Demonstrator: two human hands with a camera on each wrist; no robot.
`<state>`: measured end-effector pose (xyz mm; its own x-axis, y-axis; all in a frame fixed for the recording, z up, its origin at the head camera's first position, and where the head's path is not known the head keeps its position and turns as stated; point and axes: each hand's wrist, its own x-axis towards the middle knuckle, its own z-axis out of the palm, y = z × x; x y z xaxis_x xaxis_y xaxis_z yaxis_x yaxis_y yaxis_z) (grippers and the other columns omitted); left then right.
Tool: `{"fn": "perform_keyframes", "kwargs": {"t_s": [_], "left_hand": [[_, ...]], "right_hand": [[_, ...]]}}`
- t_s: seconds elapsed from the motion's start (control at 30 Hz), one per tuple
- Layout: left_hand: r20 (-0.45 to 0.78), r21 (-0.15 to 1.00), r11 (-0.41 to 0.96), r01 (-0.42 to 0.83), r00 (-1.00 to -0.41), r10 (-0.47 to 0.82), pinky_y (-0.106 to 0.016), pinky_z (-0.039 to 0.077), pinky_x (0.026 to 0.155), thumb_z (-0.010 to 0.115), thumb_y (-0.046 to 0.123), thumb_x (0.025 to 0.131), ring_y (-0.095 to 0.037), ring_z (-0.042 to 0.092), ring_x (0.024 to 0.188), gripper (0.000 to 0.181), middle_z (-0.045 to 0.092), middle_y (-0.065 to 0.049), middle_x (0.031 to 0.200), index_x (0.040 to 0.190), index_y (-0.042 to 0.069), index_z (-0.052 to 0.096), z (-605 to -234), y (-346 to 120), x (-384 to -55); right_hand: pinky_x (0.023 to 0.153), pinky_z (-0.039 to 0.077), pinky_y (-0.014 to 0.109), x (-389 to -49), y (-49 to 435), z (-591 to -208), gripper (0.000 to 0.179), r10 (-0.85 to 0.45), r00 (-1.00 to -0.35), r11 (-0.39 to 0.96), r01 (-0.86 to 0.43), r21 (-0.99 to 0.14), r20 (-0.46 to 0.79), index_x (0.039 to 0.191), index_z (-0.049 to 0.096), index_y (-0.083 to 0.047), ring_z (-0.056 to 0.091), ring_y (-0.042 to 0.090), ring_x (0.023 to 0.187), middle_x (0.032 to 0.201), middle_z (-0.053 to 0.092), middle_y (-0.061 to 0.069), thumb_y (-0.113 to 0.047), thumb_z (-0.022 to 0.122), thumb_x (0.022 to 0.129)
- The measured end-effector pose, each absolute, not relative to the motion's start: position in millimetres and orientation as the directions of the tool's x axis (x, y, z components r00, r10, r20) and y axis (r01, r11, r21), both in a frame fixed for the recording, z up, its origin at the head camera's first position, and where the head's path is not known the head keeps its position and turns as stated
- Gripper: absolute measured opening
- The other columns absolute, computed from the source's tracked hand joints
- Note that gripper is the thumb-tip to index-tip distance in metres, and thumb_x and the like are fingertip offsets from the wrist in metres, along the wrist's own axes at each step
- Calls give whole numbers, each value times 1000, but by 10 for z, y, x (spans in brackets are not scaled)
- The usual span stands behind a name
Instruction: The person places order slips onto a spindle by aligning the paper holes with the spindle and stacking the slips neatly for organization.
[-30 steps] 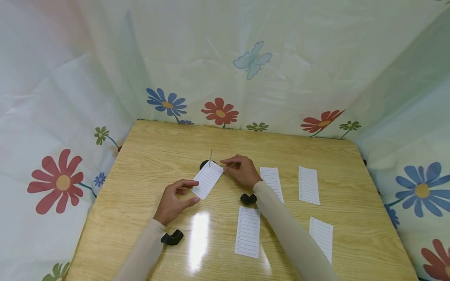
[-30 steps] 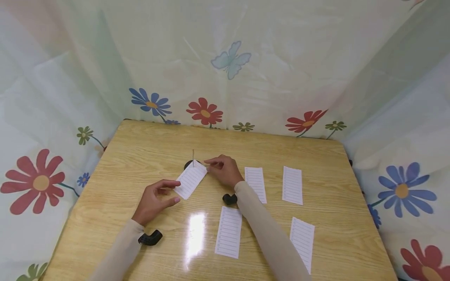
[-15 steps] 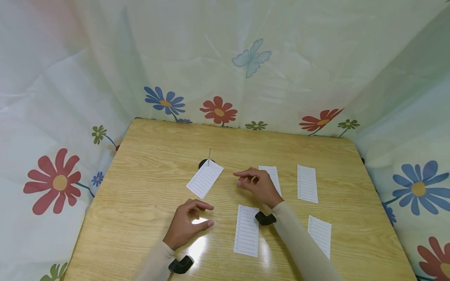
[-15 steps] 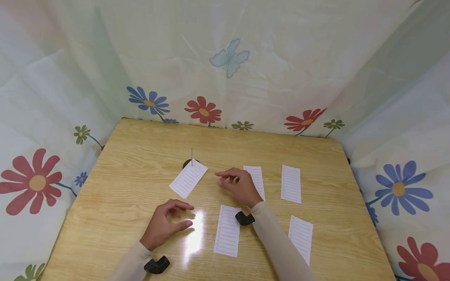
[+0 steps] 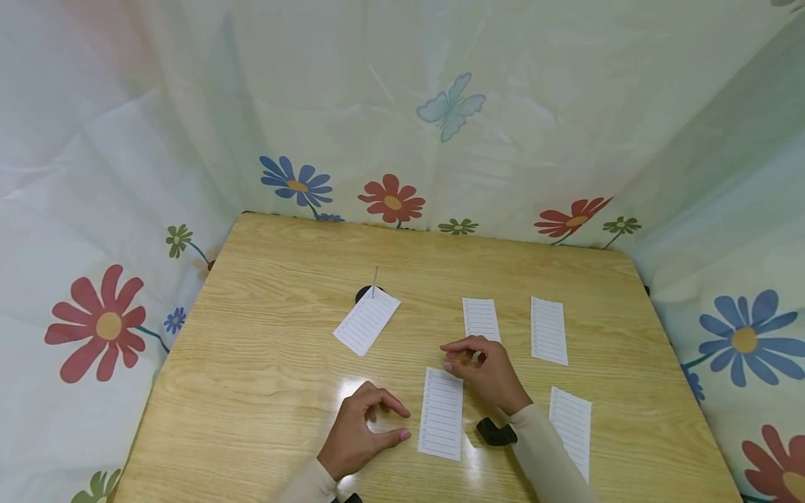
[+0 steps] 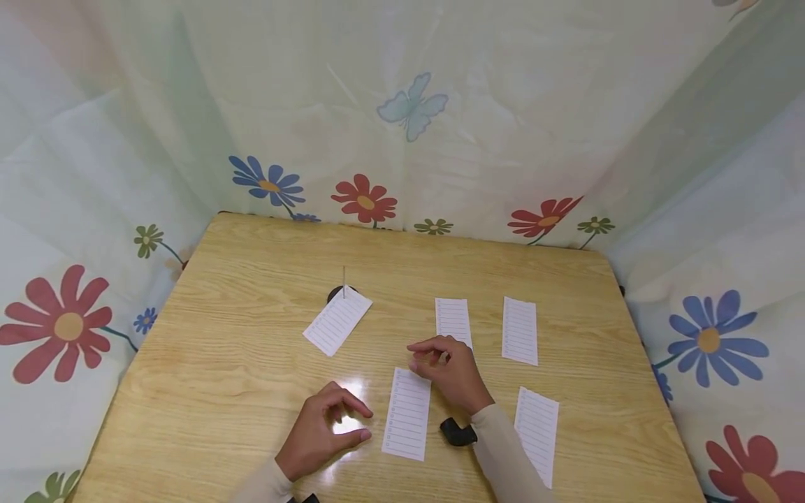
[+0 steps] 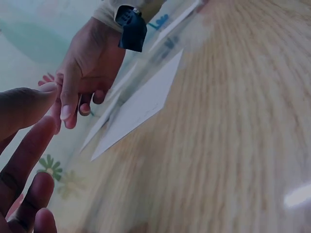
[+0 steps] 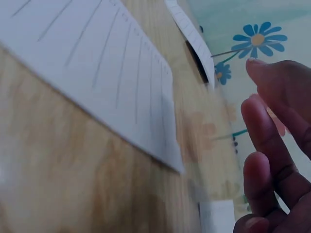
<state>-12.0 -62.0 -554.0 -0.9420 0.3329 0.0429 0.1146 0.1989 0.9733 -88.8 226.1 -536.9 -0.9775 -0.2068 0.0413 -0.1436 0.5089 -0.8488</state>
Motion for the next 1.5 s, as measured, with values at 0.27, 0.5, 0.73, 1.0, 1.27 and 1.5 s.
{"fn": "perform_keyframes", "kwargs": {"t_s": [0.27, 0.5, 0.73, 1.0, 1.27, 1.5], "left_hand": [[32, 961, 245, 129, -931, 365, -24, 45, 75, 95, 24, 78, -21, 57, 91, 25, 68, 0, 98, 96, 30, 78, -5588, -480, -88], [53, 942, 287, 177, -918, 394, -26, 51, 83, 96, 25, 77, -12, 57, 89, 26, 65, 0, 95, 95, 30, 78, -5657, -416, -77], [69, 912, 345, 221, -913, 401, -23, 51, 84, 97, 25, 75, -6, 55, 88, 27, 65, 7, 94, 93, 32, 78, -5703, -382, -79], [174, 823, 441, 359, -897, 406, -16, 47, 77, 100, 27, 71, -3, 49, 82, 30, 63, 11, 89, 90, 33, 77, -5738, -336, -72], [224, 732, 516, 445, -873, 434, -11, 43, 70, 99, 26, 72, 4, 43, 80, 28, 68, 19, 85, 88, 33, 77, -5753, -316, -91], [221, 722, 529, 447, -873, 436, -10, 39, 68, 98, 25, 74, 6, 39, 78, 27, 71, 22, 85, 87, 33, 76, -5747, -310, -100]], "right_hand": [[77, 45, 25, -774, 2390, -5426, 24, -135, -991, 562, -83, -823, 8, 108, 84, -22, 56, 19, 87, 103, 77, -2, -20, 91, 85], [70, 42, 25, -744, 2426, -5468, 25, -141, -990, 646, -82, -759, -13, 102, 85, -26, 50, 14, 78, 94, 76, -8, -20, 94, 80], [69, 42, 24, -755, 2400, -5491, 20, -121, -993, 697, -79, -713, -9, 95, 84, -27, 50, 10, 77, 87, 73, -13, -19, 95, 80], [69, 41, 25, -768, 2390, -5491, 17, -107, -993, 709, -48, -704, -41, 91, 83, -27, 50, 11, 77, 82, 72, -13, -19, 94, 81], [70, 40, 25, -774, 2370, -5433, 13, -85, -993, 740, -6, -672, -85, 89, 81, -27, 50, 12, 77, 80, 72, -12, -21, 92, 84], [73, 41, 25, -762, 2380, -5403, 9, -119, -989, 723, -28, -690, -85, 85, 81, -22, 52, 13, 81, 86, 72, -9, -18, 90, 86]]}}
